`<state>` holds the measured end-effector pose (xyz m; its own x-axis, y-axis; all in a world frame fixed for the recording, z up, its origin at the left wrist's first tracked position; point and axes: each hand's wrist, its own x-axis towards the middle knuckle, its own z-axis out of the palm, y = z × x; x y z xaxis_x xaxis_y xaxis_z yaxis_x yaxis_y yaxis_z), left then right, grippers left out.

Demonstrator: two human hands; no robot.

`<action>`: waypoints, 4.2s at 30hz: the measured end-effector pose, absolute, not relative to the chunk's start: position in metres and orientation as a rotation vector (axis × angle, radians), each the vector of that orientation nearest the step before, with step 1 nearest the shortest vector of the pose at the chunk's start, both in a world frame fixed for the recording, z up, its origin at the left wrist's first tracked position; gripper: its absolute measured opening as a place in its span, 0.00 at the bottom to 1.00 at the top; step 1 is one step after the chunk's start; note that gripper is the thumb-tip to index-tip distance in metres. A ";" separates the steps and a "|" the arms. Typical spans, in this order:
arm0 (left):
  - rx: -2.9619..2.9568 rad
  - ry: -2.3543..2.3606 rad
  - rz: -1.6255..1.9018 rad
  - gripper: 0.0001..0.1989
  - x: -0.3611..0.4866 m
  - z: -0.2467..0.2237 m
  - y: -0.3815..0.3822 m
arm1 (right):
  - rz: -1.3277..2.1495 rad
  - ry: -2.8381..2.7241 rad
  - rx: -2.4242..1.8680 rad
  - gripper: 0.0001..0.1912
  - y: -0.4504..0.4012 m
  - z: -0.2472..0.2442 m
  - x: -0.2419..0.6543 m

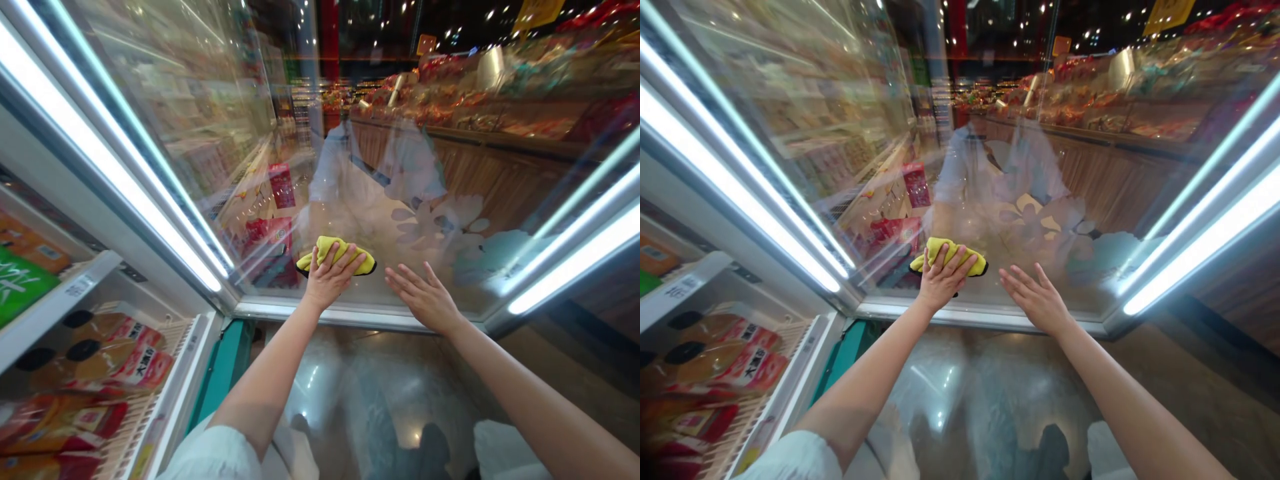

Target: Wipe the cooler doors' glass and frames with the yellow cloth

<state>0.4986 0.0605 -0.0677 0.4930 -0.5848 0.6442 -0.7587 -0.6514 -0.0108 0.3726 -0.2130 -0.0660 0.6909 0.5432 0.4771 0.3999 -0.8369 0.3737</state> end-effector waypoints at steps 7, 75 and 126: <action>2.339 -1.666 1.446 0.31 0.500 -0.083 0.077 | 0.845 0.771 2.652 0.28 -0.222 -0.070 0.369; 1.983 -1.994 1.439 0.27 0.471 -0.029 -0.119 | 0.767 0.295 2.771 0.26 -0.369 -0.043 0.287; 1.847 -2.268 1.269 0.18 0.456 -0.033 -0.218 | 1.082 0.100 2.625 0.15 -0.416 -0.023 0.240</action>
